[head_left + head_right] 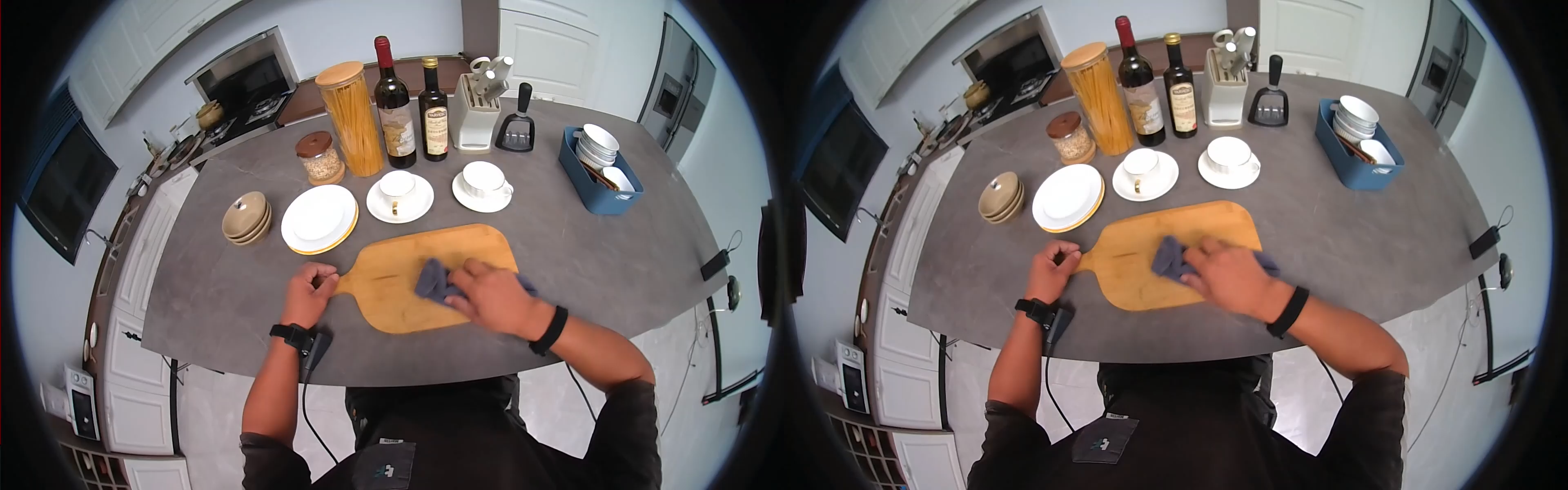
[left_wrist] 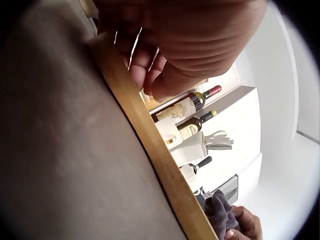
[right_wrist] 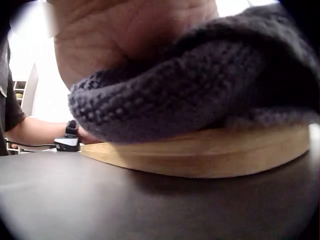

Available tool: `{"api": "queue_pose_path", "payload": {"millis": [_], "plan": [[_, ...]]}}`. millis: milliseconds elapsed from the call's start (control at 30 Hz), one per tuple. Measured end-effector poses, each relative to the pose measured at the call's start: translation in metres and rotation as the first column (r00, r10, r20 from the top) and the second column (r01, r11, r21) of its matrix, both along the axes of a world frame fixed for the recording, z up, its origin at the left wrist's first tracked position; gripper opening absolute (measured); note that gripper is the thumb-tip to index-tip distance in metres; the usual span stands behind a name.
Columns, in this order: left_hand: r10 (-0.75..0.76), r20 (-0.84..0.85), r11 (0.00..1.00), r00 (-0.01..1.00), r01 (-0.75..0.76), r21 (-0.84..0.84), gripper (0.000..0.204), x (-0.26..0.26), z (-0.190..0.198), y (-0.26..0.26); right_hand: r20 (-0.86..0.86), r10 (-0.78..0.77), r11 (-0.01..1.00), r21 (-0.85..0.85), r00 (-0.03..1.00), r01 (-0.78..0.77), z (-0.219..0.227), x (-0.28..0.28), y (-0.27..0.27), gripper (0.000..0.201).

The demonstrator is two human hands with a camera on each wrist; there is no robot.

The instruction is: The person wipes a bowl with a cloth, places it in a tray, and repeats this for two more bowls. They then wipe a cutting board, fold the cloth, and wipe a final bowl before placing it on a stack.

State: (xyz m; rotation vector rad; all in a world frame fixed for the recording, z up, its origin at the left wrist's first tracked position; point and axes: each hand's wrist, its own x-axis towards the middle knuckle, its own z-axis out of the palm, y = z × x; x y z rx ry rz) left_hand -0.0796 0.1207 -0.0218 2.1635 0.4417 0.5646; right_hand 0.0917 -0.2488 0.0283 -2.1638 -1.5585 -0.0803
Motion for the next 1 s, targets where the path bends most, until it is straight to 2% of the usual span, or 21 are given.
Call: {"api": "queue_pose_path", "payload": {"millis": [33, 67, 100, 167, 200, 267, 300, 367, 400, 467, 533, 600, 633, 700, 733, 800, 867, 900, 967, 1000], "plan": [[0.004, -0.002, 1.000, 1.000, -0.004, 0.003, 0.013, -0.006, 0.001, 0.005, 0.029, -0.069, 0.997, 0.021, 0.997, 0.069, -0.002, 0.006, -0.006, 0.030], [0.003, 0.019, 0.997, 1.000, -0.004, 0.077, 0.014, -0.012, 0.003, 0.010, 0.060, -0.128, 0.992, 0.001, 0.990, 0.128, -0.001, 0.014, -0.013, 0.030], [-0.001, 0.040, 0.989, 0.999, -0.005, 0.148, 0.016, -0.017, 0.004, 0.014, 0.060, -0.124, 0.992, 0.003, 0.990, 0.124, -0.001, 0.024, -0.020, 0.030], [0.051, 0.008, 0.995, 0.999, -0.052, 0.090, 0.016, -0.028, 0.007, 0.017, 0.107, -0.326, 0.942, -0.048, 0.939, 0.332, -0.004, 0.041, -0.032, 0.028], [0.103, -0.026, 0.994, 0.994, -0.102, 0.035, 0.017, -0.033, 0.010, 0.016, 0.103, -0.319, 0.944, -0.052, 0.942, 0.326, -0.005, 0.047, -0.033, 0.028], [0.144, -0.038, 0.989, 0.989, -0.144, 0.014, 0.018, -0.039, 0.013, 0.012, 0.185, -0.411, 0.903, -0.054, 0.893, 0.427, -0.012, 0.053, -0.029, 0.028], [0.172, -0.042, 0.985, 0.984, -0.172, -0.006, 0.020, -0.039, 0.013, 0.010, 0.182, -0.404, 0.905, -0.058, 0.896, 0.420, -0.017, 0.048, -0.023, 0.028], [0.167, -0.017, 0.985, 0.986, -0.167, -0.036, 0.021, -0.036, 0.010, 0.004, 0.353, -0.273, 0.957, 0.001, 0.895, 0.291, -0.023, 0.029, -0.004, 0.023], [0.157, 0.016, 0.986, 0.987, -0.156, -0.066, 0.022, -0.032, 0.008, 0.001, 0.282, -0.237, 0.965, -0.039, 0.930, 0.258, -0.022, 0.016, 0.011, 0.029], [0.124, 0.030, 0.991, 0.992, -0.122, -0.060, 0.023, -0.026, -0.006, 0.003, 0.272, -0.115, 0.989, 0.117, 0.955, 0.086, -0.032, -0.005, 0.042, 0.037], [0.086, 0.044, 0.995, 0.995, -0.084, -0.047, 0.024, -0.019, -0.011, 0.004, 0.217, 0.009, 0.991, 0.131, 0.976, -0.038, -0.038, -0.030, 0.076, 0.044], [0.074, 0.019, 0.996, 0.997, -0.075, 0.050, 0.023, -0.017, -0.011, 0.006, 0.086, 0.100, 0.994, -0.052, 0.991, -0.095, -0.022, -0.059, 0.105, 0.048], [0.063, 0.013, 0.997, 0.998, -0.064, 0.048, 0.023, -0.018, -0.014, 0.009, 0.080, 0.089, 0.995, -0.053, 0.993, -0.085, -0.023, -0.070, 0.114, 0.048], [0.050, -0.002, 0.996, 0.999, -0.050, -0.070, 0.021, -0.017, -0.013, 0.012, 0.121, 0.178, 0.984, -0.042, 0.977, -0.174, -0.024, -0.082, 0.126, 0.047], [0.058, -0.004, 0.995, 0.998, -0.059, -0.075, 0.021, -0.018, -0.010, 0.010, 0.130, 0.175, 0.985, -0.036, 0.976, -0.172, -0.023, -0.082, 0.124, 0.044], [0.067, -0.041, 0.984, 0.997, -0.060, 0.167, 0.019, -0.023, 0.002, 0.007, 0.085, 0.208, 0.977, 0.035, 0.974, -0.212, -0.018, -0.069, 0.108, 0.041], [0.029, 0.005, 0.994, 1.000, -0.029, 0.110, 0.020, -0.025, 0.001, 0.010, 0.031, 0.198, 0.979, 0.043, 0.980, -0.199, -0.008, -0.048, 0.083, 0.041], [0.019, 0.015, 0.988, 1.000, -0.021, 0.152, 0.020, -0.025, -0.006, 0.019, 0.038, 0.164, 0.985, 0.058, 0.986, -0.165, -0.009, -0.036, 0.070, 0.040], [0.067, 0.023, 0.996, 0.997, -0.068, 0.053, 0.019, -0.027, -0.007, 0.022, 0.077, 0.077, 0.991, 0.100, 0.994, -0.085, 0.001, -0.020, 0.039, 0.038], [0.074, 0.026, 0.997, 0.997, -0.074, 0.024, 0.019, -0.028, -0.009, 0.028, 0.072, -0.024, 0.997, 0.081, 0.997, 0.018, 0.003, -0.012, 0.026, 0.040]]}}
